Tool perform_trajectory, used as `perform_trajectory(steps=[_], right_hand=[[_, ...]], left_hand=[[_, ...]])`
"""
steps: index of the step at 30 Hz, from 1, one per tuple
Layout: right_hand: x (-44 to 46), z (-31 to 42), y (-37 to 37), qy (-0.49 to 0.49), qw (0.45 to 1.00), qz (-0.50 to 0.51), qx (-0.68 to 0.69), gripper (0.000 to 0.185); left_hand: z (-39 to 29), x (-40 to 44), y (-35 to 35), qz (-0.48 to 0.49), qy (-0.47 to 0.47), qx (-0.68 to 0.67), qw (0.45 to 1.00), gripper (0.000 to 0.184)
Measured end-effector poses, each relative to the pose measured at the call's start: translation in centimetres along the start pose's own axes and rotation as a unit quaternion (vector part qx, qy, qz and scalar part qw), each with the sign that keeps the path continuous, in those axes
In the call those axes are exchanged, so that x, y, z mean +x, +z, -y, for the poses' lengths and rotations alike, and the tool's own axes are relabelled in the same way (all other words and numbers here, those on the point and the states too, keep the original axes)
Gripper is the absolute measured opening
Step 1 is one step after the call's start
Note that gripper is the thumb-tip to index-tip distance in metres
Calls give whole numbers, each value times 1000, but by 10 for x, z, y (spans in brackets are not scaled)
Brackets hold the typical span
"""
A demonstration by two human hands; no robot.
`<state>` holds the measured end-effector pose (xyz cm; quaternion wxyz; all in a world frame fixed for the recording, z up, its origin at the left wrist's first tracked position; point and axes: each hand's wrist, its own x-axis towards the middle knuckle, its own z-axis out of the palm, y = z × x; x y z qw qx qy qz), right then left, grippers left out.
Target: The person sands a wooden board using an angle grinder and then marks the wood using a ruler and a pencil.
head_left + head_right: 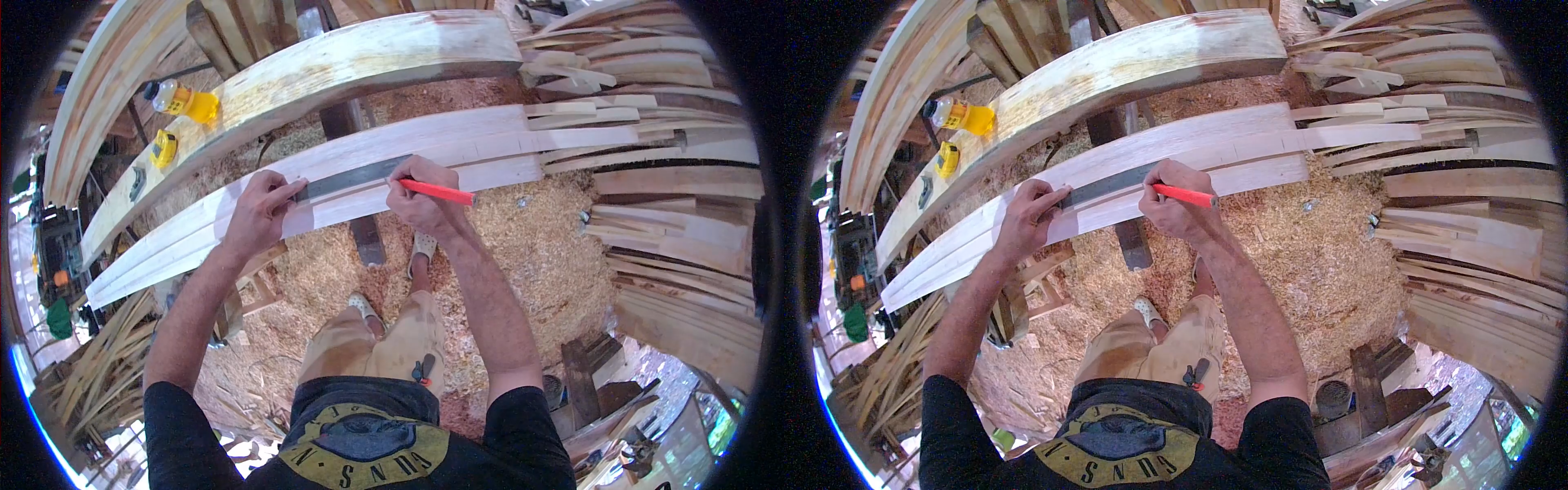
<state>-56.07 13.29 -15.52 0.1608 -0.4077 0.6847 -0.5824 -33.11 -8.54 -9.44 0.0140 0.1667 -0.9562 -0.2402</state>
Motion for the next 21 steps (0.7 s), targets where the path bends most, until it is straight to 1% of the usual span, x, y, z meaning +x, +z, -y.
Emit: perform_trajectory(steps=[4,7,14,17,20,21], right_hand=[[0,1,1,-4,1000,-5,-17,11],[-1,-2,2,-1,1000,-5,-15,11],[-2,-5,3,-14,1000,-7,-23,8],[-3,-6,4,-2,1000,1,-14,8],[-1,-4,4,-21,999,-18,-17,12],[-1,-4,4,-13,1000,-13,-18,12]], left_hand=[[0,0,1,-3,5,1,1000,54],[0,-1,0,-4,2,-5,1000,58],[3,-1,4,-9,8,4,1000,56],[2,-1,3,-9,0,-6,1000,55],[2,-1,3,-11,1,-6,1000,55],[3,-1,4,-11,5,-3,1000,54]])
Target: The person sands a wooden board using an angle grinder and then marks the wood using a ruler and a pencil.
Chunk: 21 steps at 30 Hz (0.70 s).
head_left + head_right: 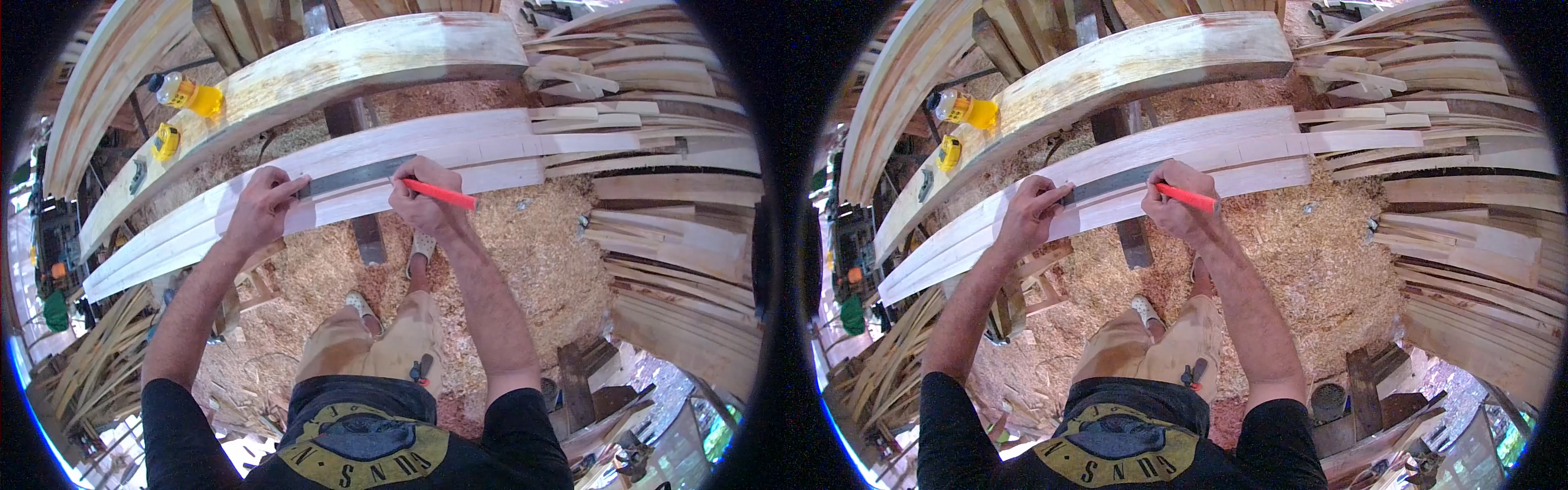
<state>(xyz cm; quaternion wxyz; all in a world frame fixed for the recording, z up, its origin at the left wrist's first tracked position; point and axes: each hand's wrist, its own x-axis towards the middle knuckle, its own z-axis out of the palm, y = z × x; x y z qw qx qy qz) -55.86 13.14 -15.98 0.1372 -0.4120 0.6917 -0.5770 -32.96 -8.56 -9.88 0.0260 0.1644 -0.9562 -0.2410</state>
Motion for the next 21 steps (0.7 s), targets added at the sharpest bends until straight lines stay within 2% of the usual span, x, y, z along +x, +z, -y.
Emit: perform_trajectory(steps=[5,14,21], right_hand=[[0,0,1,7,1000,-2,-2,11],[-2,-1,-4,86,995,20,36,8],[0,14,10,30,999,7,38,10]], left_hand=[[-1,0,-1,7,-3,9,1000,53],[4,-2,1,3,-4,2,1000,52],[2,-2,1,-5,1,4,1000,50]])
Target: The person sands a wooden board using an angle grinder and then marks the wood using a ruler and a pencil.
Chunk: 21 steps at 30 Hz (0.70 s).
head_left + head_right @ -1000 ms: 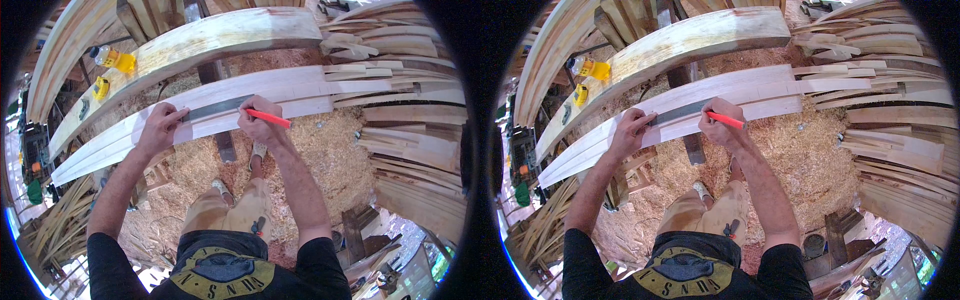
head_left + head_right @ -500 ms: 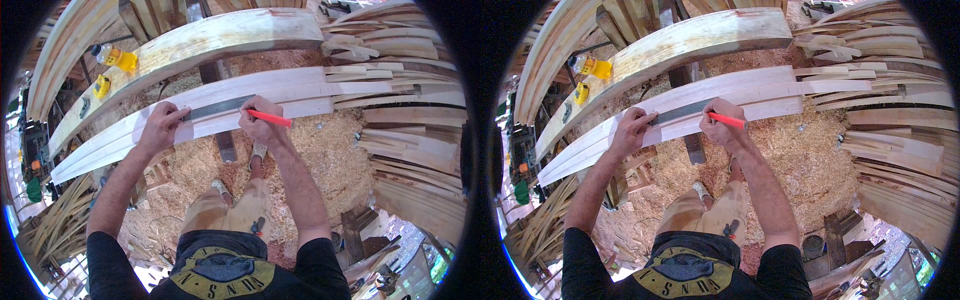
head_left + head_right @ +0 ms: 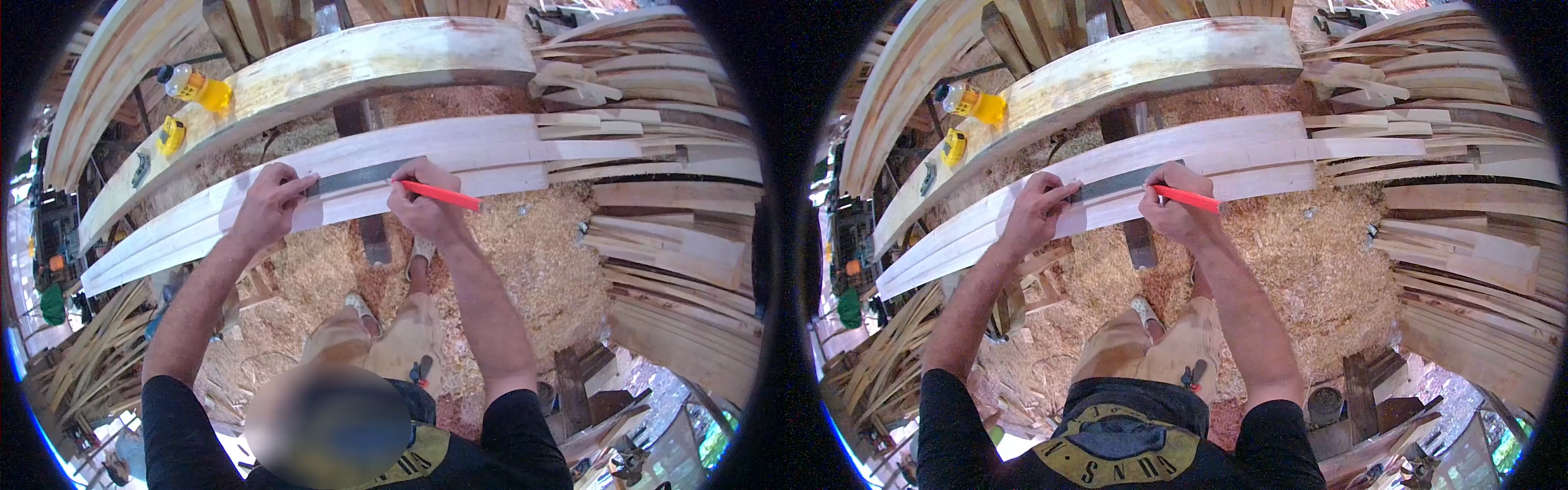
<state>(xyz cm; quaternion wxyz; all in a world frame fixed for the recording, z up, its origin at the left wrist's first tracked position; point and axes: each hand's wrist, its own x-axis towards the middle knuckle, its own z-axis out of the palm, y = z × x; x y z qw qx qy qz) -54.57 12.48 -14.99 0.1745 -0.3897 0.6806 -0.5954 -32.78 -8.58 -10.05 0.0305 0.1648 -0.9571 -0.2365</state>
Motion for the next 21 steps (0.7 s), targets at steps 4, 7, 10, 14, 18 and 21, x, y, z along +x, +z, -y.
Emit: perform_trajectory(steps=[4,7,10,14,18,21], right_hand=[[-3,-6,4,19,1000,6,-6,11],[-2,-6,4,19,1000,12,-6,11],[-2,-6,5,12,1000,13,-5,12],[-3,-12,9,-1,1000,8,-23,13],[-2,-13,9,-4,1000,14,-16,14],[-2,-13,8,-17,1000,15,-12,15]], left_hand=[[-2,1,-1,0,2,2,1000,49],[-1,1,-1,2,1,-3,1000,49],[-1,1,0,0,2,1,1000,48],[-2,2,-2,-9,12,2,1000,47],[2,2,0,-14,27,10,999,46],[1,2,0,-14,25,6,1000,46]])
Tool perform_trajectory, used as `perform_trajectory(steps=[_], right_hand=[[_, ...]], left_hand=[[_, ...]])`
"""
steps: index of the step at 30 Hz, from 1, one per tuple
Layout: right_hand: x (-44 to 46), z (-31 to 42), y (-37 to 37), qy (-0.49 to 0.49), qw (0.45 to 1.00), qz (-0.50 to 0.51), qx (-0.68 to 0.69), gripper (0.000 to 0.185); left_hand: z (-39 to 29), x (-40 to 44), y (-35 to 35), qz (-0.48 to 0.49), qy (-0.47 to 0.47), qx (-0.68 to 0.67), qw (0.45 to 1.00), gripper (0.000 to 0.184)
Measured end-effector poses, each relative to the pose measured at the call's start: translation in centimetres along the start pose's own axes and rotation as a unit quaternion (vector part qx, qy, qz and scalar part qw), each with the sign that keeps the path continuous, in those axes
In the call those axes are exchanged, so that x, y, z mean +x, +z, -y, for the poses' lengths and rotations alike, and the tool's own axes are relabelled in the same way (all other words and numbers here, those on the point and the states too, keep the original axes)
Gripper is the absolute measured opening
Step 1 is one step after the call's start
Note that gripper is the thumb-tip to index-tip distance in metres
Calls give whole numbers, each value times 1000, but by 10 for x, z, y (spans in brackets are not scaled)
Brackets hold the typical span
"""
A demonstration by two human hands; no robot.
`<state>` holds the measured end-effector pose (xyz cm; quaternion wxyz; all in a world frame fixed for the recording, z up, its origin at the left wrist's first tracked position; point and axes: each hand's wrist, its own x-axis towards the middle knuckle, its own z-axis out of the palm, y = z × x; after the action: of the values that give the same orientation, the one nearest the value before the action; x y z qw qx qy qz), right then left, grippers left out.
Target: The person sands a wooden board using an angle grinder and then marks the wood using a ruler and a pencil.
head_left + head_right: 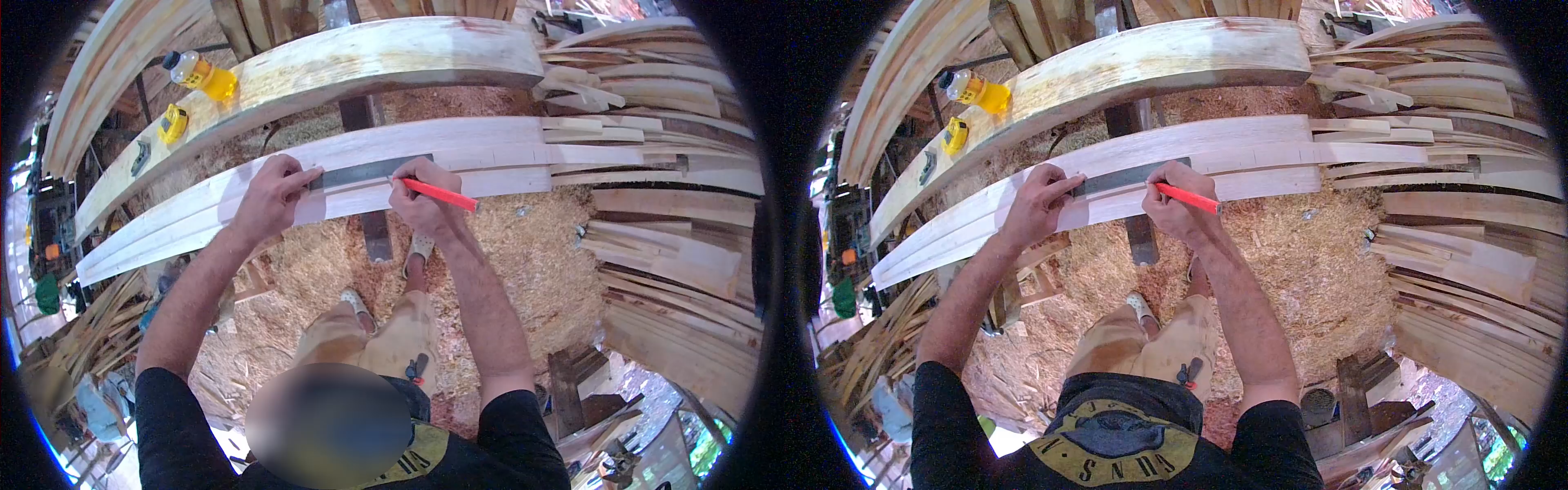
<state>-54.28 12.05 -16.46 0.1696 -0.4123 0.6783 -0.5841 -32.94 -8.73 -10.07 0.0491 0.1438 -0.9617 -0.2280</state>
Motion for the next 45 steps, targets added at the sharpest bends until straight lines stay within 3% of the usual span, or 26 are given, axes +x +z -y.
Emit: perform_trajectory(steps=[29,45], right_hand=[[-1,3,2,-8,1000,-15,-26,13],[1,9,-7,45,999,4,6,7]], left_hand=[[-1,-2,1,11,-20,-3,1000,47],[-2,-1,0,9,-23,-2,1000,44]])
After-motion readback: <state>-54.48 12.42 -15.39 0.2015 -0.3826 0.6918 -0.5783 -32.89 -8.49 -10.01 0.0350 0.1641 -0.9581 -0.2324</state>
